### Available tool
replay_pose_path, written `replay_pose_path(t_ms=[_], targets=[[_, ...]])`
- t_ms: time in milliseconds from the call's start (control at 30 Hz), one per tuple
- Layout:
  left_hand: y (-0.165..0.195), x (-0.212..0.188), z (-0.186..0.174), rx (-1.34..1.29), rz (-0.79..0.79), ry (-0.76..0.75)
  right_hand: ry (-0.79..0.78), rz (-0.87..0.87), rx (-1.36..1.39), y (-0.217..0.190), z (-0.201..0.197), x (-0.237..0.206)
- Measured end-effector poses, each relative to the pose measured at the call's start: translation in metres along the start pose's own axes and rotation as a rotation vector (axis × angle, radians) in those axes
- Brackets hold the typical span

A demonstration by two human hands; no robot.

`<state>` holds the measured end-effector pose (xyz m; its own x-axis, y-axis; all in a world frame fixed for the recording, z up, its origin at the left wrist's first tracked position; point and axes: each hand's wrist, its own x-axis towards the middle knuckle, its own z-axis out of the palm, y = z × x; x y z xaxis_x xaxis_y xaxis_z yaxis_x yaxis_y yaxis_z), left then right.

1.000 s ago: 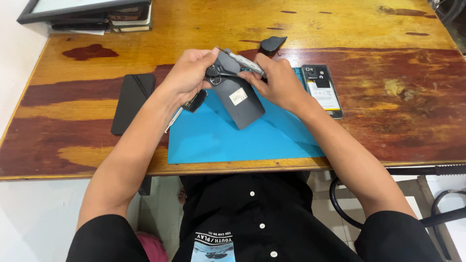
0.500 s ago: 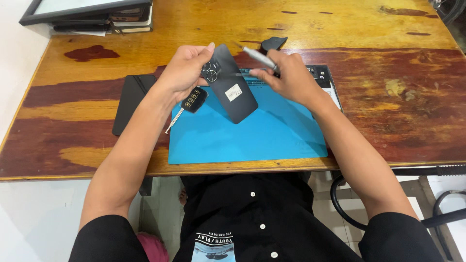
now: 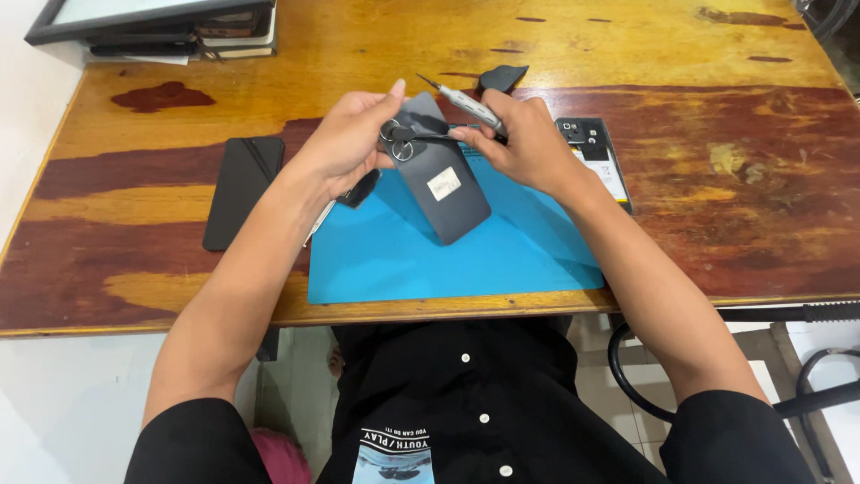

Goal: The person repairs a smartphone at a wooden workbench. They lift the back cover off the phone, use a black pry tool to work around the internal components, then use a screwdriver on the phone's interior, handling the battery and small parts on a blue repair mat.

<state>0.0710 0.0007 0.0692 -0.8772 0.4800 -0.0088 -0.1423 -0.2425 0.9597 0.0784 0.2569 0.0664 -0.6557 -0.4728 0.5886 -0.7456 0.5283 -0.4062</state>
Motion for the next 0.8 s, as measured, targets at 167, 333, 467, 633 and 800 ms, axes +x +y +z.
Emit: replay_pose_path(t_ms=[167,333,467,633,800], targets=[[-0.007,0.003,0.009,0.004,-0.08,0.06,0.018,0.038,0.021,-0.009,0.012,0.0],[-0.001,0.005,0.0,-0.033,0.024,0.12,0.067,0.092,-0.055,-0.005,0.004,0.002],[0.002,0.004,-0.004,-0.022,0.11,0.125,0.047,0.069,-0.039,-0.003,0.001,0.0],[-0.01,0.008,0.006,-0.102,0.013,0.115,0.058,0.11,-0.045,0.002,0.005,-0.001],[-0.01,0.009,0.002,-0.182,0.139,0.125,0.046,0.075,-0.077,0.014,-0.014,-0.002]])
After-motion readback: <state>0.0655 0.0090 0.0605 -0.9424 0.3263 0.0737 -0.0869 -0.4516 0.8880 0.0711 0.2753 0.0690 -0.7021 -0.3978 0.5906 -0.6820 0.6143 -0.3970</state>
